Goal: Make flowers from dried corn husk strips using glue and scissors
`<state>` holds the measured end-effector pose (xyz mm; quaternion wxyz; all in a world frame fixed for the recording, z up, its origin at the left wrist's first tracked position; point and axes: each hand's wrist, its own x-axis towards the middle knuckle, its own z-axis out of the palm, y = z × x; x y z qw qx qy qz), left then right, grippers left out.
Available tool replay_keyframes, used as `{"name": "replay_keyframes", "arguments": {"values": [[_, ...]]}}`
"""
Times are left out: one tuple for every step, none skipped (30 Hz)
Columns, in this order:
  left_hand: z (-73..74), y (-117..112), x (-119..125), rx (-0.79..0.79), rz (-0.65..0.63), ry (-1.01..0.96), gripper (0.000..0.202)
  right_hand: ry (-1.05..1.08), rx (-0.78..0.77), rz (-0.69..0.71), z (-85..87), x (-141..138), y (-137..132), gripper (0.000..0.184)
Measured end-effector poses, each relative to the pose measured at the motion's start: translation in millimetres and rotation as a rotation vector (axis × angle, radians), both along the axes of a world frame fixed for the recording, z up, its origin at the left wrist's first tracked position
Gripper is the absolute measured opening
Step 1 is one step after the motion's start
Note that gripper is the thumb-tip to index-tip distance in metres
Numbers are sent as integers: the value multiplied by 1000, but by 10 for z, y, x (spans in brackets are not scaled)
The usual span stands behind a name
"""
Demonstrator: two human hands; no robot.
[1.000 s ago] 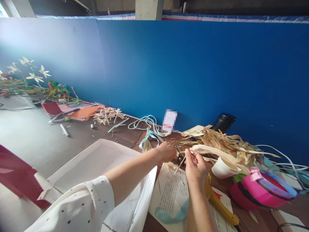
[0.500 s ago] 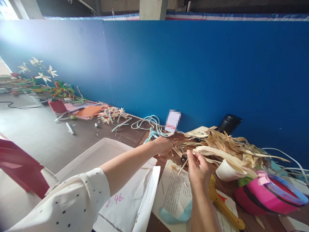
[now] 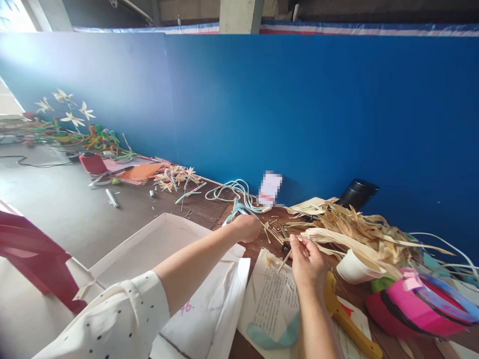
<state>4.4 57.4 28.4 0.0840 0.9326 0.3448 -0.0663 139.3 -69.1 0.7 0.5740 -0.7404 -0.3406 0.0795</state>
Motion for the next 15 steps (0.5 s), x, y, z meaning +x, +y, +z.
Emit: {"name": "replay_keyframes", "arguments": {"values": [[0, -5, -25, 2, 23, -6, 32, -7, -14, 2, 25, -15, -9, 50], [-2, -22, -50, 4, 45, -12, 30, -11, -24, 2, 48, -27, -15, 51], [-7, -52, -72, 2, 64, -18, 28, -13, -30, 6, 64, -36, -19, 51], [-14, -91, -91, -4, 76, -25, 27, -16, -31, 13, 72, -40, -20, 51], [-26, -139, -107, -6, 88, -38, 27, -16, -28, 25, 73, -39, -18, 52], [-42, -190, -117, -8, 101, -46, 26, -12, -22, 42, 65, -34, -13, 52], [-61, -241, -123, -13, 109, -69, 27, -5, -12, 59, 52, -26, -5, 51], [-83, -290, -125, -32, 136, -123, 26, 1, -4, 75, 37, -16, 3, 51], [-105, -335, -124, -34, 150, -139, 26, 3, -2, 89, 23, -7, 11, 51], [-123, -374, -122, -23, 159, -158, 27, -5, -4, 92, 12, 2, 18, 50], [-137, -407, -120, 0, 168, -207, 27, -22, -15, 88, 7, 7, 22, 50], [-143, -435, -120, 26, 177, -266, 27, -45, -32, 81, 8, 9, 24, 49], [-140, -457, -124, 48, 182, -320, 28, -66, -52, 71, 14, 8, 23, 48], [-128, -474, -132, 59, 189, -352, 28, -79, -69, 62, 22, 5, 21, 48], [-108, -484, -147, 78, 193, -379, 27, -85, -81, 57, 32, 1, 17, 47]]}}
